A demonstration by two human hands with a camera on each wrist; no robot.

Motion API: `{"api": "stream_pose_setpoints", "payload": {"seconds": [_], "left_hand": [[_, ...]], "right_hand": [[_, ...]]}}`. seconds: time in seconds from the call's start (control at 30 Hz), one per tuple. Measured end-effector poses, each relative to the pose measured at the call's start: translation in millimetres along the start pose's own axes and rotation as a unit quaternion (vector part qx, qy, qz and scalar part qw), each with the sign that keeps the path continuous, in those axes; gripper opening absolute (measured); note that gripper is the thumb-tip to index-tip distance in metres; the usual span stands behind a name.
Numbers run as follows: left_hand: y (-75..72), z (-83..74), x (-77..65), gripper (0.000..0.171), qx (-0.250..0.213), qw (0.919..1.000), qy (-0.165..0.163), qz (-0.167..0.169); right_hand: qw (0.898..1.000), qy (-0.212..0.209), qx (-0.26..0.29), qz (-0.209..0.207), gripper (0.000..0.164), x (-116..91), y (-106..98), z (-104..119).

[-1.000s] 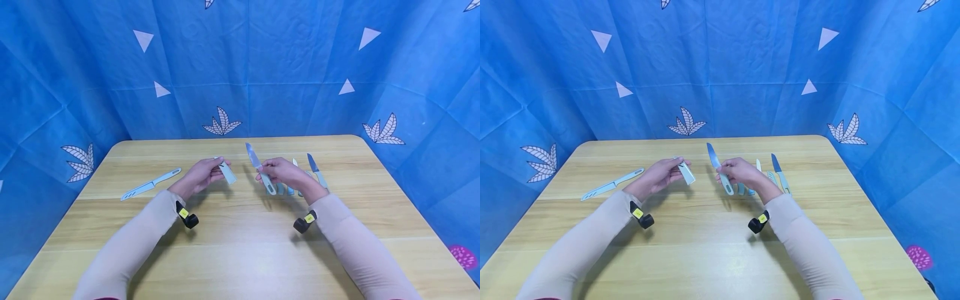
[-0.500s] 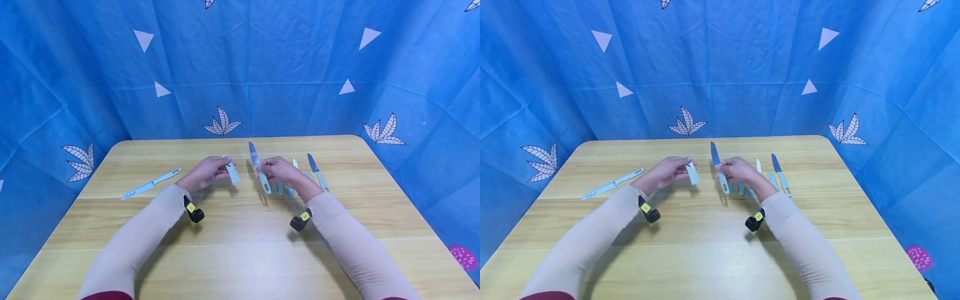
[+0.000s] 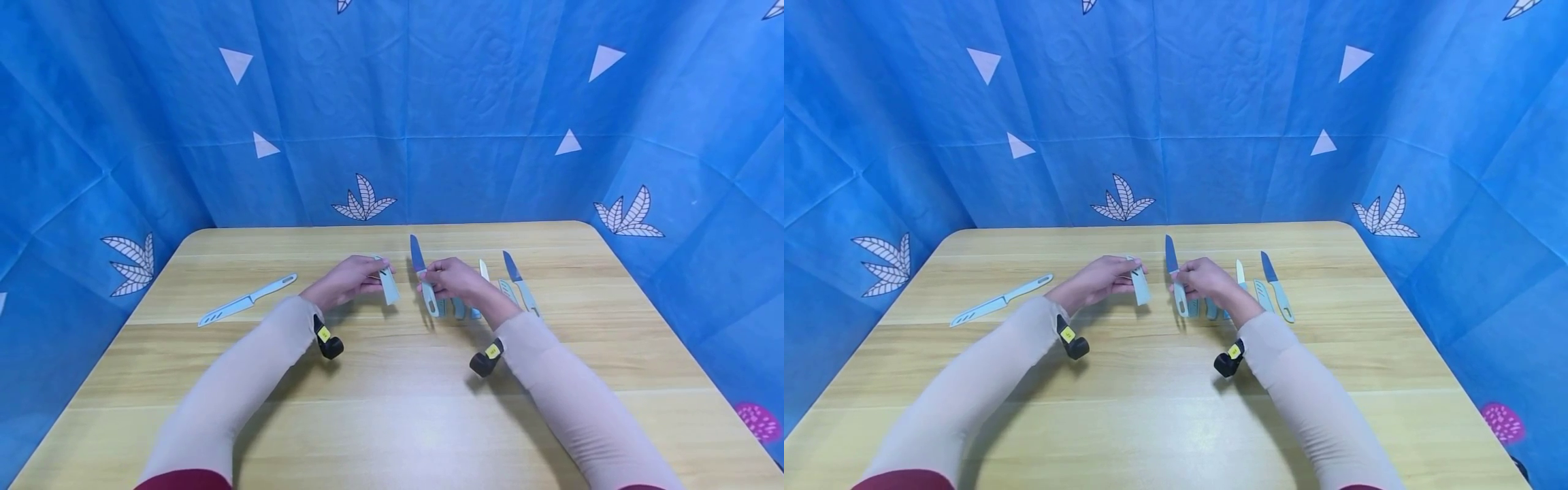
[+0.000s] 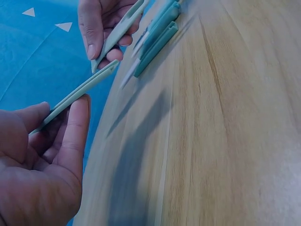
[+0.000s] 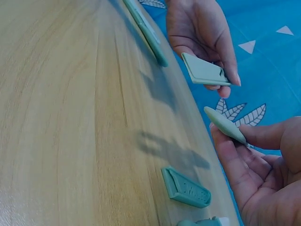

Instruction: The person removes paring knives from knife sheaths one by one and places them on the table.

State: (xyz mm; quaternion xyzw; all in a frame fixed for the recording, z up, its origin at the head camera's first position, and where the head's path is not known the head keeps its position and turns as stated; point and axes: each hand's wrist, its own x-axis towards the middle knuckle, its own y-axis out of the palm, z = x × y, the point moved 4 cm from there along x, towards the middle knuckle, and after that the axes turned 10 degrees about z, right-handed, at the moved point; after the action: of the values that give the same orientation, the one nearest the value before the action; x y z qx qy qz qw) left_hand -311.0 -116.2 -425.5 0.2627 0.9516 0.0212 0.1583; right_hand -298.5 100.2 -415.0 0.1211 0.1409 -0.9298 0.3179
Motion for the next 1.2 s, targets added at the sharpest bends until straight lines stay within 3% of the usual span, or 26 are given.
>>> {"api": "stream_pose_setpoints", "payload": {"seconds": [0.23, 0.77, 1.2], "left_hand": [[4.9, 0.9, 7.7, 0.039, 0.036, 0.9992, -0.009, 0.016], [10.2, 7.8, 25.7, 0.031, 0.092, 0.9950, -0.039, 0.005], [14.6, 10.8, 36.0, 0.026, 0.155, 0.9863, -0.058, 0.002]], "right_hand": [[1.000, 0.011, -0.009, -0.006, 0.036, 3.8, 1.4, -1.3], [0.997, 0.050, -0.023, -0.046, 0.021, 14.3, 2.4, -4.7], [0.995, 0.067, -0.047, -0.052, 0.020, 19.0, 1.6, -7.7]]}}
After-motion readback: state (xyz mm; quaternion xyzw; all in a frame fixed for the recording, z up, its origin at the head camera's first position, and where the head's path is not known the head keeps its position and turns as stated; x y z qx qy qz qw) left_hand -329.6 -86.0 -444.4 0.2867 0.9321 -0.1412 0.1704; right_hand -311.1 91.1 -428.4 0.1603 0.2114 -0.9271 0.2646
